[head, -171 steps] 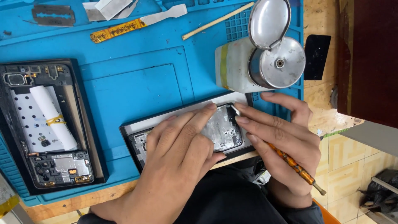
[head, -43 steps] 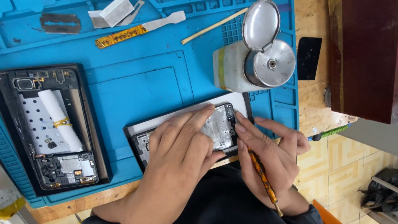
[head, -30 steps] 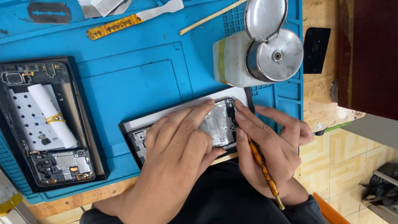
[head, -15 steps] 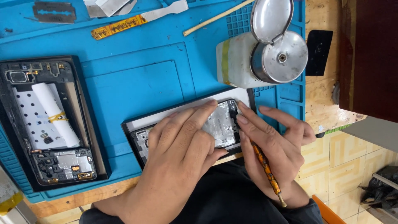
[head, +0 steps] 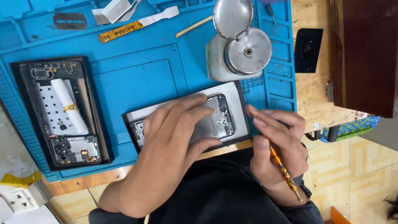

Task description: Cleaning adhesive residue from the frame of a mobile phone screen using a precision tool.

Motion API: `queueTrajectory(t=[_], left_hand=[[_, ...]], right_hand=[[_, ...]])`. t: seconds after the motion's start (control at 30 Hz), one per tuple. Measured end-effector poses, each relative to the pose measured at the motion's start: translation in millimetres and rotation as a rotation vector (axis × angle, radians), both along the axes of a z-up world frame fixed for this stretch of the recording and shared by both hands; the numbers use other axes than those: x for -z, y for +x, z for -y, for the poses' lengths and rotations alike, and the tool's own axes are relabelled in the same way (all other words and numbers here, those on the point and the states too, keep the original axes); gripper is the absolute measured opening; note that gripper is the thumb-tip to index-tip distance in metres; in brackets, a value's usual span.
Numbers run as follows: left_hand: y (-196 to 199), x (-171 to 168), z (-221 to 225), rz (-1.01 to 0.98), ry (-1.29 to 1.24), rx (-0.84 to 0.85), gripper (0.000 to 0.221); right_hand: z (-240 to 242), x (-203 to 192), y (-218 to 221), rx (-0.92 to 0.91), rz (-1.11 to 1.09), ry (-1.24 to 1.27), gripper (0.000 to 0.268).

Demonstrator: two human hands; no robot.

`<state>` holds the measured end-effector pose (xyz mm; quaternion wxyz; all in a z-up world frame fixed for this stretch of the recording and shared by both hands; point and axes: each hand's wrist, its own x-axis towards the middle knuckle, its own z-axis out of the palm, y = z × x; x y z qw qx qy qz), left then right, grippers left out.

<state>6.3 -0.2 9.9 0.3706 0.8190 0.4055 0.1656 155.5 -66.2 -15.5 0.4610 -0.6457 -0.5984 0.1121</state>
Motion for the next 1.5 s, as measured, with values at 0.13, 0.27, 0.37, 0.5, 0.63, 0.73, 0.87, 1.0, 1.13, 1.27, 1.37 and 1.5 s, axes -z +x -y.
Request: queueTrajectory(t=[0.13, 0.27, 0.37, 0.5, 0.63, 0.73, 0.87, 1.0, 1.13, 1.27, 1.37, 1.5], left_hand=[[16, -11, -5, -0.148, 0.211, 0.026, 0.029], [25, -9, -18, -0.177, 0.300, 0.118, 0.022], [30, -2, -25, -0.074, 0.206, 0.163, 0.016], [38, -2, -23, 0.014, 0.034, 0.116, 0.009], [41, -1, -20, -0.010, 0.004, 0.039, 0.012], [43, -1, -18, -0.039, -0.030, 0.006, 0.010], [42, 4, -11, -0.082, 0.030, -0.081, 0.010], [42, 8, -2, -0.047, 0.235, -0.099, 0.012], [39, 9, 1, -0.007, 0.247, -0.112, 0.013], [33, 5, 1, 0.055, 0.214, -0.103, 0.013], [26, -13, 9, 0.008, 0.185, -0.163, 0.014], [2, -34, 28, -0.138, 0.357, -0.370, 0.012]], right_hand=[[4, -3, 11, -0.027, -0.006, -0.043, 0.018], [9, -6, 15, -0.049, -0.016, 0.039, 0.017], [13, -7, 18, -0.068, -0.030, 0.083, 0.018], [21, -12, 25, -0.094, -0.077, 0.177, 0.014], [28, -14, 29, -0.121, -0.121, 0.229, 0.010], [31, -14, 30, -0.112, -0.114, 0.236, 0.009], [35, -16, 27, -0.103, -0.092, 0.230, 0.011], [34, -17, 23, -0.109, -0.042, 0.237, 0.010], [32, -15, 20, -0.133, 0.001, 0.198, 0.009], [29, -14, 17, -0.173, 0.068, 0.148, 0.011], [26, -17, 15, -0.193, 0.068, 0.103, 0.011], [18, -18, 12, -0.229, 0.060, 0.072, 0.010]])
